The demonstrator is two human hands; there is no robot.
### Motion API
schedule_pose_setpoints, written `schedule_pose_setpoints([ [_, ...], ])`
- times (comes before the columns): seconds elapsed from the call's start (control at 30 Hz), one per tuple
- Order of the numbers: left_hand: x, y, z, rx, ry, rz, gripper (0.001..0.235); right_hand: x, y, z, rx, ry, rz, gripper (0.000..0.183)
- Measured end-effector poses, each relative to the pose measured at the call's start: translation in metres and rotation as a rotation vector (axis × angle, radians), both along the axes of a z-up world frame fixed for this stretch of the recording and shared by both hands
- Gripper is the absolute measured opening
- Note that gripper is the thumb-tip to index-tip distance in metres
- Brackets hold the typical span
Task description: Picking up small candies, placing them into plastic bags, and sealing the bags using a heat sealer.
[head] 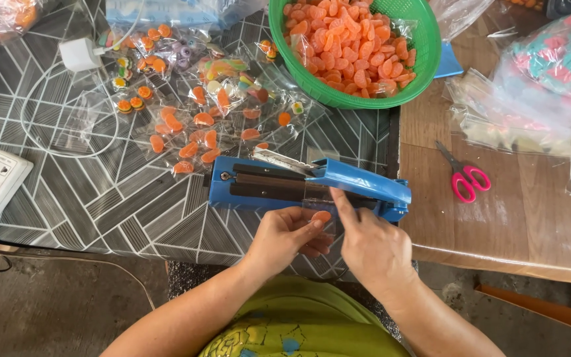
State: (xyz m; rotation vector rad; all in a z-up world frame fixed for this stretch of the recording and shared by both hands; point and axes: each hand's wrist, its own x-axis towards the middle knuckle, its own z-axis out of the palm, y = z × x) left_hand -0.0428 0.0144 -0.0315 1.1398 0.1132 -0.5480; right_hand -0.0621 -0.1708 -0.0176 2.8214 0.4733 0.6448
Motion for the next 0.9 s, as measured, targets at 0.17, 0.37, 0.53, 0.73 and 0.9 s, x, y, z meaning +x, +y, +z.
schedule_pose_setpoints([
  [0.17,0.005,0.003,0.003,0.072,0.098,-0.108,0.046,-0.008,-0.015,-0.005,-0.124,-0.029,-0.083,0.059],
  [0.37,0.003,0.003,0.006,0.076,0.102,-0.105,0.044,-0.004,0.001,-0.006,-0.110,0.009,-0.001,0.063],
  [0.53,0.005,0.004,0.009,0.084,0.081,-0.114,0.047,-0.011,-0.002,-0.004,-0.226,0.013,-0.019,0.071],
  [0.73,0.002,0.009,0.016,0.060,0.078,-0.143,0.037,-0.020,-0.008,0.006,0.355,0.197,0.069,0.023],
  [0.9,0.002,0.022,0.071,0.413,0.004,-0.383,0.035,-0.009,0.002,0.004,1.745,1.144,-0.184,0.047],
])
